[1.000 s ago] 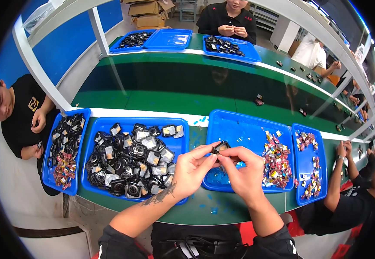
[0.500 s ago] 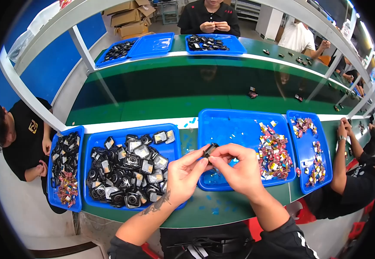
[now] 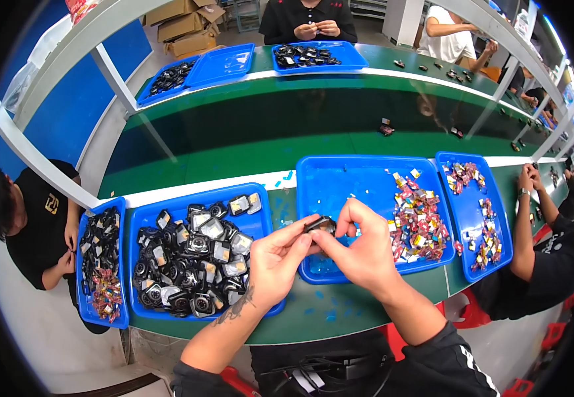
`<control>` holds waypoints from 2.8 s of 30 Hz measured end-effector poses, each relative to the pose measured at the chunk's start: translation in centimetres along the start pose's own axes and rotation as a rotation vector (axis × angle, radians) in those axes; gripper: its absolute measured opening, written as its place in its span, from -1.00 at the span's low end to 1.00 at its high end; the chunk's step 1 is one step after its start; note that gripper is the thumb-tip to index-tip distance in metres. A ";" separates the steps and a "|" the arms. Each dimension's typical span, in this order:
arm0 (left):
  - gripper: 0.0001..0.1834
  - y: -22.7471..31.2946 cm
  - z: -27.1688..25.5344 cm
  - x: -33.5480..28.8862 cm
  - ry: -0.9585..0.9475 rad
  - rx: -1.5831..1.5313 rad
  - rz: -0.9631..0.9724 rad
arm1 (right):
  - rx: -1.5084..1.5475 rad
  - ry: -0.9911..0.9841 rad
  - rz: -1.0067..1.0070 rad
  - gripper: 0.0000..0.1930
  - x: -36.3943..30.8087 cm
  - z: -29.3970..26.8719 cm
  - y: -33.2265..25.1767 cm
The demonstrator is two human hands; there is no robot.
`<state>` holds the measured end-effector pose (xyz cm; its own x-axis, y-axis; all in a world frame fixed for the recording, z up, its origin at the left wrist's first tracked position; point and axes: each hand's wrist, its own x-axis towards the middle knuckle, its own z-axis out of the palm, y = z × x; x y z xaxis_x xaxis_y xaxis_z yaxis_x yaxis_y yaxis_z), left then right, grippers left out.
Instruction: The recorder is assembling small electronic housing components on a production line.
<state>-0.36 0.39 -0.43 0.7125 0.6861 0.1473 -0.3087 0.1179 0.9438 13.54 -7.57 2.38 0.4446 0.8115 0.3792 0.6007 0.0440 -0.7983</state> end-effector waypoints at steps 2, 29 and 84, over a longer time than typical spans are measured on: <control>-0.64 0.1 -0.1 0.2 0.000 -0.068 0.003 | 0.114 0.042 -0.040 -0.75 0.0 0.8 0.7; -0.66 1.3 -0.7 -0.2 0.006 0.698 0.381 | 0.692 -0.189 0.362 -0.84 -1.1 -1.9 0.9; -0.48 0.8 0.3 -0.7 0.111 0.211 -0.064 | 0.107 -0.122 0.052 -0.61 -0.4 0.0 1.3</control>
<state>-0.89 -0.22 0.37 0.6494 0.7578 0.0629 -0.1182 0.0189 0.9928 14.12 -7.85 1.18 0.3856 0.8785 0.2819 0.5016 0.0569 -0.8632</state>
